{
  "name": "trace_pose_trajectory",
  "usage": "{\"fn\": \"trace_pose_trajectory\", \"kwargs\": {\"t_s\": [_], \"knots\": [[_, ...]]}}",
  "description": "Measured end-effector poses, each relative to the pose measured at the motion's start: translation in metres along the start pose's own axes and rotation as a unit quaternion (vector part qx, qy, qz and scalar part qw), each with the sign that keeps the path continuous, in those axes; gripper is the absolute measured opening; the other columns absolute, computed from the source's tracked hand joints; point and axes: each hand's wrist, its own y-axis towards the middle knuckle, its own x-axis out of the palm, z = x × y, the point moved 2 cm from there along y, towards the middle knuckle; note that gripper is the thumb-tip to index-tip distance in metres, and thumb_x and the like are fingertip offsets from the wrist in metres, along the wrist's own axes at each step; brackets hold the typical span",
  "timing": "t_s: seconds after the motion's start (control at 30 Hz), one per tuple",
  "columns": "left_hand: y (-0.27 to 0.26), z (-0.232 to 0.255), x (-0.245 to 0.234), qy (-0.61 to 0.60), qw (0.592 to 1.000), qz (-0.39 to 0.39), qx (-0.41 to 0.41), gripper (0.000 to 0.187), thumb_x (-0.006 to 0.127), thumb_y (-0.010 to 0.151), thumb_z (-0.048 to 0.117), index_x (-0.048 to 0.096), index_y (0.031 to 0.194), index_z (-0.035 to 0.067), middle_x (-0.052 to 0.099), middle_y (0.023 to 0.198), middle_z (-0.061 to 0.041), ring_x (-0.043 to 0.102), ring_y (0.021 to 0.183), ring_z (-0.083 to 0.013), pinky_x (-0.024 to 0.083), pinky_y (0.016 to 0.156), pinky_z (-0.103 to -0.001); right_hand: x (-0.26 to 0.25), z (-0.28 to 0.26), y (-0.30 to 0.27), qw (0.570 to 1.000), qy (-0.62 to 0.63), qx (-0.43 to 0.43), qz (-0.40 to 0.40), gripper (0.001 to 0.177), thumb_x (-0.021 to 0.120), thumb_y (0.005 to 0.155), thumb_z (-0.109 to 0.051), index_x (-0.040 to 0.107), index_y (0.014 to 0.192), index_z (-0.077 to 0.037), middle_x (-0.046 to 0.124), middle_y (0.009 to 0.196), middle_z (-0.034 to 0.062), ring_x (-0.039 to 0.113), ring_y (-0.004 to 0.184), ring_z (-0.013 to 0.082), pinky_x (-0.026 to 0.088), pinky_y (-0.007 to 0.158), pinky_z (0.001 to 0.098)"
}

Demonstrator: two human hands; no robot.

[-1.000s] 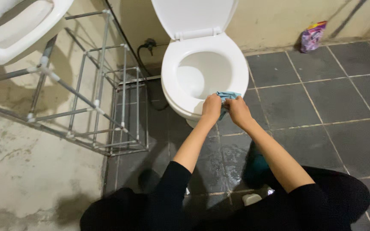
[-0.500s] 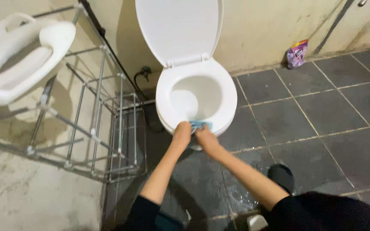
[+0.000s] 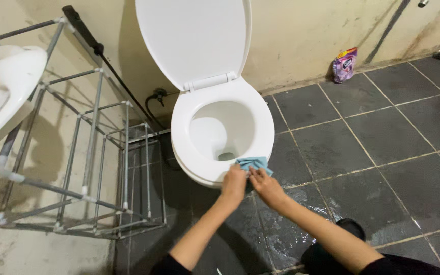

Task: The person cleans a toilet by first scrubbing the bowl with a brush and then wiping the rim and base using a cloth.

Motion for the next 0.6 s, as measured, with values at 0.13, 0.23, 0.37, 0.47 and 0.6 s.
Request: {"fn": "trace_pose_trajectory", "kwargs": {"t_s": [0.13, 0.23, 0.37, 0.47, 0.6], "knots": [[0.022, 0.038, 0.033, 0.016, 0.996, 0.025, 0.085, 0.019, 0.061, 0.085, -0.004, 0.072, 0.101, -0.005, 0.066, 0.111, -0.022, 0.062, 0.111, -0.0363, 0.059, 0.085, -0.044, -0.004, 0.065, -0.009, 0.999, 0.005, 0.011, 0.032, 0.059, 0.062, 0.072, 0.012, 0.058, 0.130, 0.006, 0.054, 0.149, 0.0166, 0.055, 0.129, 0.0361, 0.063, 0.087, 0.0375], [0.042, 0.053, 0.049, 0.048, 0.996, -0.011, 0.081, 0.015, 0.062, 0.084, -0.002, 0.071, 0.097, -0.006, 0.066, 0.111, -0.021, 0.063, 0.114, -0.0358, 0.060, 0.083, -0.042, 0.007, 0.085, -0.009, 0.998, 0.018, 0.029, 0.047, 0.061, 0.064, 0.075, 0.010, 0.056, 0.135, 0.008, 0.058, 0.146, 0.0158, 0.059, 0.122, 0.0325, 0.062, 0.090, 0.0380], [0.032, 0.037, 0.041, 0.046, 0.995, -0.008, 0.090, 0.019, 0.062, 0.085, -0.002, 0.071, 0.102, -0.004, 0.065, 0.108, -0.021, 0.063, 0.109, -0.0364, 0.059, 0.081, -0.043, 0.011, 0.071, -0.006, 0.998, 0.004, 0.031, 0.051, 0.059, 0.062, 0.077, 0.010, 0.057, 0.136, 0.007, 0.060, 0.142, 0.0170, 0.061, 0.120, 0.0325, 0.061, 0.086, 0.0367], [0.013, 0.011, 0.022, 0.059, 0.996, -0.015, 0.064, 0.016, 0.062, 0.087, -0.002, 0.071, 0.100, -0.003, 0.066, 0.105, -0.021, 0.064, 0.106, -0.0371, 0.059, 0.082, -0.045, -0.003, 0.032, 0.002, 0.998, 0.059, -0.007, 0.020, 0.063, 0.064, 0.084, 0.003, 0.055, 0.146, 0.010, 0.064, 0.125, 0.0130, 0.063, 0.119, 0.0287, 0.061, 0.087, 0.0364], [-0.017, -0.042, -0.021, 0.054, 0.998, -0.032, -0.010, 0.012, 0.059, 0.087, -0.004, 0.070, 0.092, -0.005, 0.067, 0.105, -0.025, 0.066, 0.100, -0.0381, 0.059, 0.082, -0.045, -0.024, -0.022, 0.045, 0.990, 0.115, -0.063, 0.057, 0.051, 0.061, 0.072, 0.006, 0.064, 0.124, 0.004, 0.065, 0.137, 0.0200, 0.062, 0.115, 0.0341, 0.060, 0.086, 0.0393]]}}
